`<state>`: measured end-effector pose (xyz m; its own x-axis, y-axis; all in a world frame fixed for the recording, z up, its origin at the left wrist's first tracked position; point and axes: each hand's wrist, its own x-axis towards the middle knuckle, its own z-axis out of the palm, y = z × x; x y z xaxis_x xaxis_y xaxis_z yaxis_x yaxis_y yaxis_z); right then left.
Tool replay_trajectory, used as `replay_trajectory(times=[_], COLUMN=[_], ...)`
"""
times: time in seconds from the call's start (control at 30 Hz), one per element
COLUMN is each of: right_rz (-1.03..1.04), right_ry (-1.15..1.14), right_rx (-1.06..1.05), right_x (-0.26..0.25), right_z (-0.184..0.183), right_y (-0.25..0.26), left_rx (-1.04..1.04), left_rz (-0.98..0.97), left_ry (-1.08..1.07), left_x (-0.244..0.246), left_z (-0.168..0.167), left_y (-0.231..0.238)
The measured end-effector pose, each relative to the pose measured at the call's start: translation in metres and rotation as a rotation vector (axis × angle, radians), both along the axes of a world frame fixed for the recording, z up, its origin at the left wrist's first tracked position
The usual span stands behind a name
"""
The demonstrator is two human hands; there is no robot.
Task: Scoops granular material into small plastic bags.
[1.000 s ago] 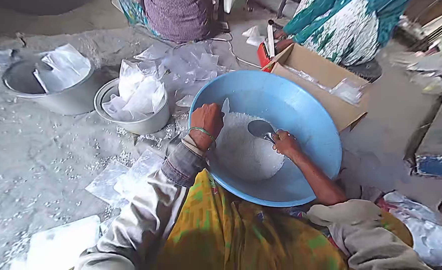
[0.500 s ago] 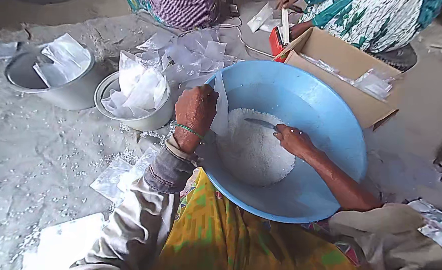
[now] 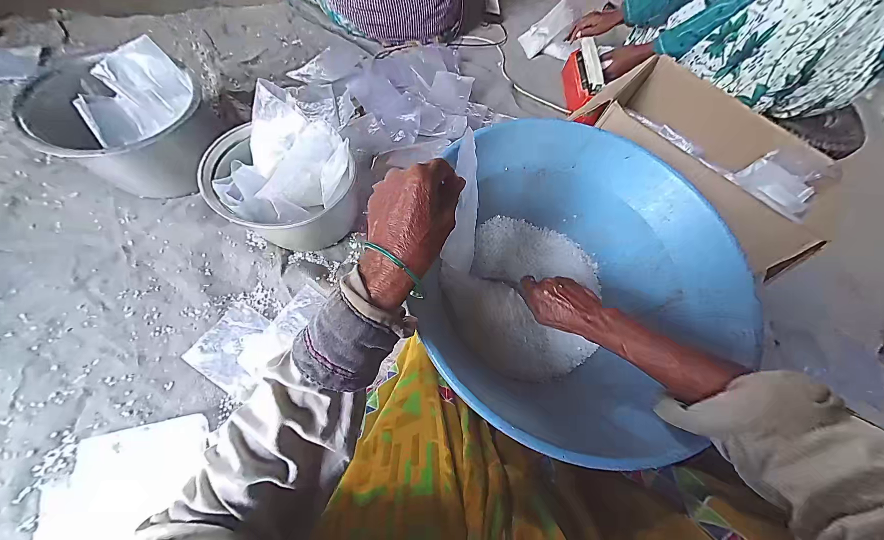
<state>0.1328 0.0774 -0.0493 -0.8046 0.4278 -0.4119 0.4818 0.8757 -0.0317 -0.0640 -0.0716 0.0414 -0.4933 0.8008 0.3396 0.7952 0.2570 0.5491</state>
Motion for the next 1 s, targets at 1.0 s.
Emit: replay_trajectory(times=[1.0], right_rz=[-0.823], right_ry=[0.521], right_rx=[-0.935], right_x=[0.050], right_z=[0.047], right_y=[-0.031], left_rx=[-0.069], left_rz=[-0.100], left_ry=[-0.292], left_x=[0.005], left_z=[-0.014], left_y=[0.007])
